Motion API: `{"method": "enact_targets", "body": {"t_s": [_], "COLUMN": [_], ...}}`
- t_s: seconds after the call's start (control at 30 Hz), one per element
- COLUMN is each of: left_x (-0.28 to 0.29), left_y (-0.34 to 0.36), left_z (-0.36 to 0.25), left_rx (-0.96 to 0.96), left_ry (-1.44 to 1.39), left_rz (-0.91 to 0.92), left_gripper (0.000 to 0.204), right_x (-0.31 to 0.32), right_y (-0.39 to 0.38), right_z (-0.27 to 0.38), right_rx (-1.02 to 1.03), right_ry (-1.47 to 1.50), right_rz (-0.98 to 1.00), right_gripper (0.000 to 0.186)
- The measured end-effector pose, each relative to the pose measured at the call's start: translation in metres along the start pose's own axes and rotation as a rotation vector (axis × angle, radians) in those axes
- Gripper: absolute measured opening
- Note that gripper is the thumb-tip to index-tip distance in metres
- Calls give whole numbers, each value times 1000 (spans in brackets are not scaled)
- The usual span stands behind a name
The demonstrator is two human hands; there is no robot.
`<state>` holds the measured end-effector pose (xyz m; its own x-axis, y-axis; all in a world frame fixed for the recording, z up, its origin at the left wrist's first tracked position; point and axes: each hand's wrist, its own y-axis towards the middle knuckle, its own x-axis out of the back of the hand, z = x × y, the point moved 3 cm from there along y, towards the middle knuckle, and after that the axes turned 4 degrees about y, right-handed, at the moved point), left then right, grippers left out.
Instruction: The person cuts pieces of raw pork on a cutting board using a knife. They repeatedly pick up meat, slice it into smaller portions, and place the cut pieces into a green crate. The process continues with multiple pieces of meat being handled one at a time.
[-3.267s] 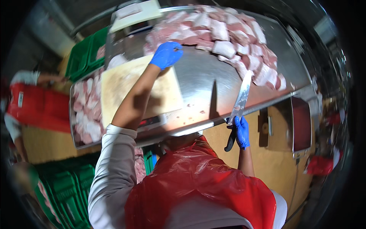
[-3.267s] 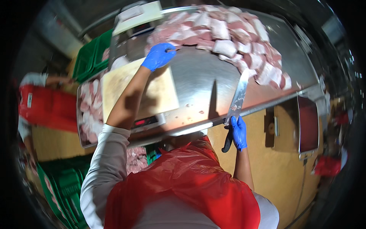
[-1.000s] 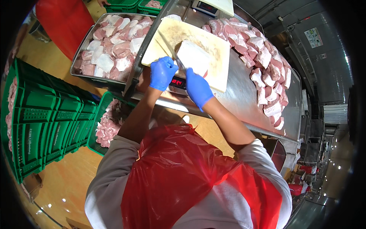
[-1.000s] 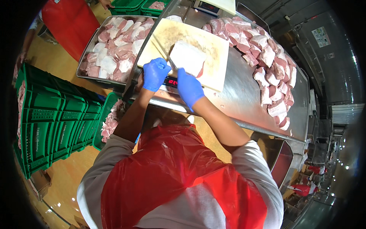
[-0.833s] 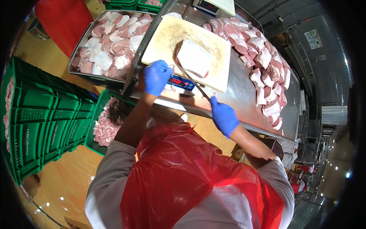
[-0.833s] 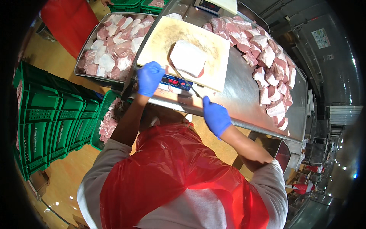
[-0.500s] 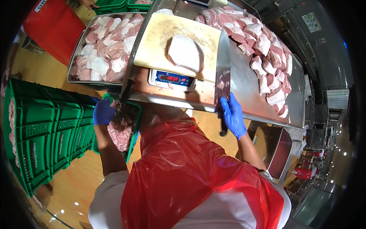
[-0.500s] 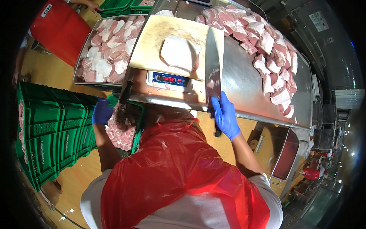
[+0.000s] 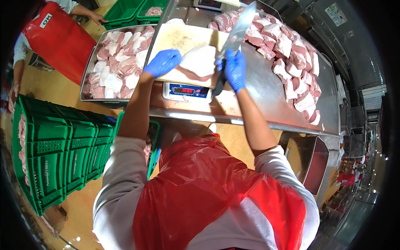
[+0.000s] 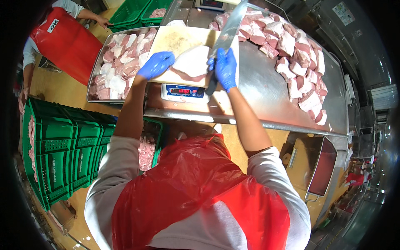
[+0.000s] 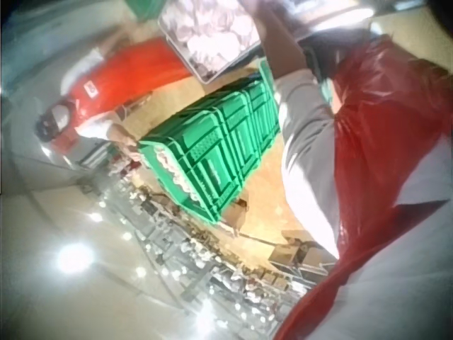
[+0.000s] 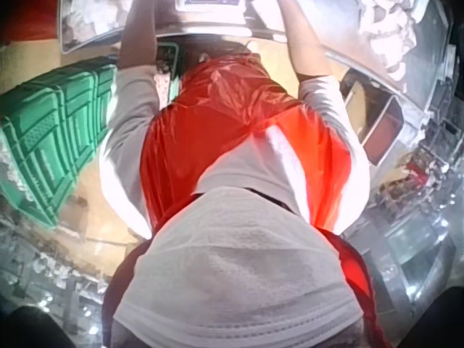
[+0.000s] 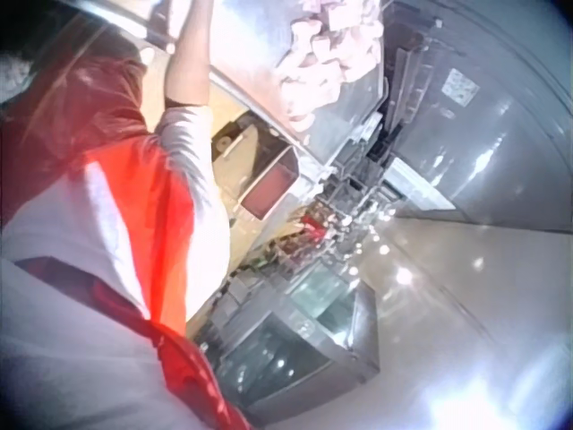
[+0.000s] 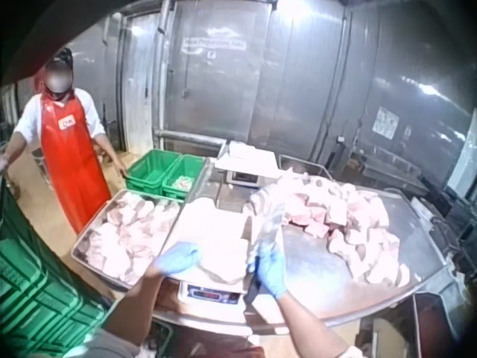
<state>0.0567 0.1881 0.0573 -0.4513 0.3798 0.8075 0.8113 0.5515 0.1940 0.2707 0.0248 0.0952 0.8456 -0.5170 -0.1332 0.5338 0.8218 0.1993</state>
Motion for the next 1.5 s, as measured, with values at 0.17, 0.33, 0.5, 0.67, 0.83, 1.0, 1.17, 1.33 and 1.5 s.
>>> {"method": "enact_targets", "body": {"t_s": [0.17,0.33,0.5,0.67,0.83,1.0,1.17,1.33,1.5], "left_x": [-16,-46,-75,-77,-75,-70,-85,-81,-69], "left_y": [-87,-80,-71,-76,-97,-100,-71,-76,-108], "left_z": [-55,-120,-94,-89,-74,-90,-92,-98,-81], "left_rx": [-84,25,155,187,158,291,271,309,166], "left_ry": [-207,-54,-21,-81,-115,-522,-297,-253,-95], "left_rz": [-620,-689,-730,-732,-840,-964,-893,-900,-966], "left_gripper": [12,12,10,10,8,13,10,12,17], "right_x": [31,-3,-32,14,105,92,14,-20,66], "right_y": [-33,-87,-77,-100,-145,-144,-121,-92,-112], "right_z": [27,7,2,-5,50,84,52,29,47], "right_rx": [-13,294,363,152,-67,47,73,165,50], "right_ry": [-391,-808,-958,-1225,-1471,-1438,-1279,-1287,-1476], "right_rz": [78,332,341,589,798,670,549,617,779], "right_gripper": [21,15,16,18,16,15,16,21,23]}}
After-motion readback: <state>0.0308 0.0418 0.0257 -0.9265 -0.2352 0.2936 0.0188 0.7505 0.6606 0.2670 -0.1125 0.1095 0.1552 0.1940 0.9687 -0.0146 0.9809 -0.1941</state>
